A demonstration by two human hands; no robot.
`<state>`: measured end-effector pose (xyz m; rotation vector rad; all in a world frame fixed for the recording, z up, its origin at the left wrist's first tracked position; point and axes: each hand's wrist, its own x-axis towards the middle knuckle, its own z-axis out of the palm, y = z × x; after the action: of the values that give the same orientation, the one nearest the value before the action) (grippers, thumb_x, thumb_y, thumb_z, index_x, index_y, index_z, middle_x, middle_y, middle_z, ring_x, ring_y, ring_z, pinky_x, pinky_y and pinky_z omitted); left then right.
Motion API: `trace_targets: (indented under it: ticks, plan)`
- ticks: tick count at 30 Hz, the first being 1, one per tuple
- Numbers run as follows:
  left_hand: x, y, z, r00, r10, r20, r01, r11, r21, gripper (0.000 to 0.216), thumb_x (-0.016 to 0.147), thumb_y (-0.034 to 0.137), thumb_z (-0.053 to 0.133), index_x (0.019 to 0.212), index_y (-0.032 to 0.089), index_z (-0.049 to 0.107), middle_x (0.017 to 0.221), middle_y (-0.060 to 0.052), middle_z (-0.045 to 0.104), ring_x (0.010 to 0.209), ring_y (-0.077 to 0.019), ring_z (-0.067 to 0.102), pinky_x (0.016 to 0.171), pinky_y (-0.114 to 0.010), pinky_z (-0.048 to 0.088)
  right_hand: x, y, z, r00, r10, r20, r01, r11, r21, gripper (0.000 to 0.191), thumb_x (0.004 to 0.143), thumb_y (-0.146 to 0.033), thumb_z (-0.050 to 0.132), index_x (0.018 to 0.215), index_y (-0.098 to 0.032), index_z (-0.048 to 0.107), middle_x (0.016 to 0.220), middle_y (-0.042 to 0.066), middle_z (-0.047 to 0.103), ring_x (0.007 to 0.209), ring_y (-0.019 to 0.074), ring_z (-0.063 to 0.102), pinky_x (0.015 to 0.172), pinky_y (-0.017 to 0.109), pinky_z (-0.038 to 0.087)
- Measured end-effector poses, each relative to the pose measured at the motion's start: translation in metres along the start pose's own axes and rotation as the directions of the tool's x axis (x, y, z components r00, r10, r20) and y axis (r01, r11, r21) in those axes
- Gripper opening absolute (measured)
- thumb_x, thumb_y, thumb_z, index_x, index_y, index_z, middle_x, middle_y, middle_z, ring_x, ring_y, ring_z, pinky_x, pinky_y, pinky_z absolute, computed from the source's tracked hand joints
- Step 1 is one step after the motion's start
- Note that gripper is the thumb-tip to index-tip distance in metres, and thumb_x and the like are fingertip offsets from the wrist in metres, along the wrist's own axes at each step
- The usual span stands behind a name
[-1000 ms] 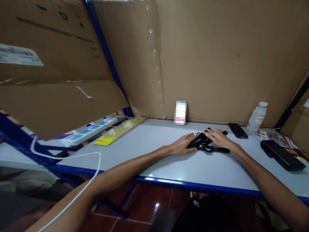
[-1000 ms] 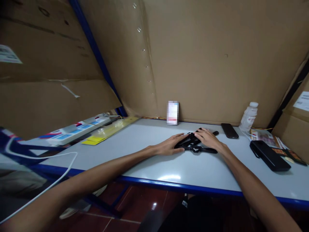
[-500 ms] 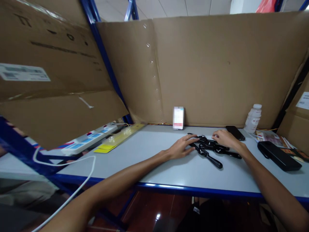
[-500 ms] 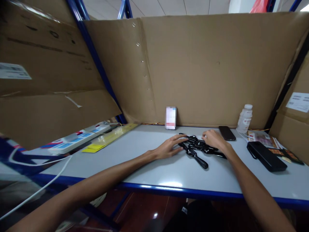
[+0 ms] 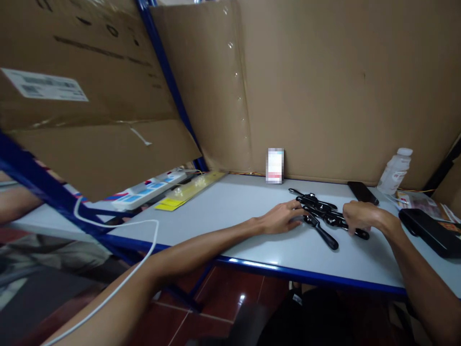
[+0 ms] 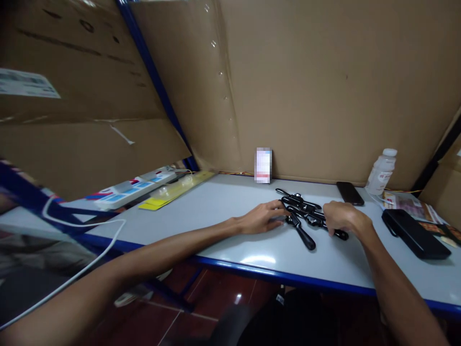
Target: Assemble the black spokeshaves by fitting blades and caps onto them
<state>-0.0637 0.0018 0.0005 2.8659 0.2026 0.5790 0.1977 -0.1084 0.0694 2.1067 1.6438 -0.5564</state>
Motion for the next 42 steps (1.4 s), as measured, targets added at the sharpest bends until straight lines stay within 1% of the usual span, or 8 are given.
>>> trace_targets:
  ticks: [7, 10, 16, 20, 24, 33, 38, 42]
  plan:
    - [0.002, 0.002, 0.001, 0.999, -0.051, -0.010, 0.051, 0.999, 0.003, 0.034, 0.097, 0.033, 0.068, 0.128, 0.023, 0.060, 0.126, -0.011, 0.060, 0.116, -0.0278, 0.057, 0.097, -0.046, 0.053, -0.001, 0.001, -0.004, 0.998, 0.017, -0.058, -0.018, 1.000, -0.007, 0.028, 0.097, -0.039, 0.065, 0.113, -0.016, 0.066, 0.106, 0.005, 0.069, 0.087, 0.0165, 0.068, 0.076, 0.035, 0.059]
    - [0.004, 0.001, 0.001, 0.998, -0.066, -0.006, 0.066, 0.997, 0.030, 0.040, 0.096, 0.037, 0.070, 0.132, 0.022, 0.060, 0.123, -0.010, 0.062, 0.115, -0.0282, 0.057, 0.098, -0.048, 0.052, -0.005, 0.004, -0.009, 0.979, -0.015, -0.202, 0.014, 1.000, -0.006, 0.028, 0.097, -0.040, 0.065, 0.114, -0.017, 0.066, 0.111, 0.006, 0.069, 0.092, 0.0180, 0.068, 0.081, 0.037, 0.059]
    - [0.005, 0.000, 0.003, 0.997, -0.070, -0.016, 0.071, 0.995, 0.067, 0.031, 0.096, 0.034, 0.069, 0.124, 0.021, 0.066, 0.116, -0.010, 0.065, 0.111, -0.0280, 0.057, 0.093, -0.047, 0.054, 0.003, 0.002, -0.013, 0.864, -0.053, -0.500, 0.056, 0.998, -0.008, 0.033, 0.099, -0.041, 0.062, 0.123, -0.018, 0.063, 0.125, 0.009, 0.065, 0.108, 0.0228, 0.065, 0.093, 0.046, 0.055]
    - [0.007, 0.015, 0.008, 1.000, -0.006, 0.007, 0.005, 0.995, 0.098, 0.030, 0.100, 0.033, 0.063, 0.127, 0.023, 0.066, 0.120, -0.009, 0.064, 0.118, -0.0275, 0.056, 0.098, -0.046, 0.054, 0.016, 0.002, -0.009, 0.834, -0.057, -0.549, 0.076, 0.997, 0.012, 0.033, 0.098, -0.040, 0.063, 0.123, -0.019, 0.064, 0.123, 0.008, 0.066, 0.105, 0.0217, 0.066, 0.091, 0.044, 0.056]
    - [0.021, 0.042, 0.023, 0.999, 0.034, 0.033, -0.039, 0.986, 0.160, 0.032, 0.102, 0.039, 0.058, 0.127, 0.020, 0.068, 0.112, -0.012, 0.062, 0.111, -0.0287, 0.059, 0.086, -0.042, 0.059, 0.028, 0.003, -0.004, 0.806, -0.064, -0.588, 0.098, 0.995, 0.026, 0.033, 0.098, -0.040, 0.063, 0.124, -0.019, 0.063, 0.125, 0.009, 0.065, 0.107, 0.0223, 0.066, 0.092, 0.045, 0.056]
    - [0.062, 0.079, 0.052, 0.993, 0.083, 0.081, -0.099, 0.967, 0.233, 0.026, 0.103, 0.030, 0.055, 0.115, 0.011, 0.068, 0.097, -0.013, 0.070, 0.098, -0.0295, 0.066, 0.081, -0.041, 0.058, 0.044, 0.008, -0.001, 0.798, -0.052, -0.600, 0.104, 0.993, 0.052, 0.034, 0.098, -0.040, 0.063, 0.125, -0.019, 0.063, 0.126, 0.009, 0.065, 0.107, 0.0223, 0.066, 0.091, 0.044, 0.057]
    - [0.071, 0.084, 0.050, 0.996, 0.059, 0.067, -0.072, 0.973, 0.220, 0.025, 0.100, 0.031, 0.062, 0.113, 0.012, 0.069, 0.096, -0.012, 0.071, 0.096, -0.0281, 0.067, 0.083, -0.039, 0.057, 0.044, 0.013, -0.001, 0.789, -0.047, -0.612, 0.118, 0.990, 0.075, 0.034, 0.098, -0.040, 0.063, 0.124, -0.019, 0.063, 0.124, 0.009, 0.065, 0.105, 0.0218, 0.066, 0.090, 0.044, 0.057]
    - [0.067, 0.075, 0.031, 0.999, -0.041, -0.024, 0.045, 0.982, 0.183, 0.039, 0.101, 0.040, 0.060, 0.133, 0.018, 0.061, 0.106, -0.010, 0.070, 0.101, -0.0256, 0.066, 0.091, -0.039, 0.055, 0.045, 0.024, -0.004, 0.762, -0.011, -0.648, 0.108, 0.988, 0.110, 0.034, 0.098, -0.040, 0.063, 0.124, -0.019, 0.063, 0.124, 0.009, 0.065, 0.105, 0.0216, 0.066, 0.089, 0.043, 0.057]
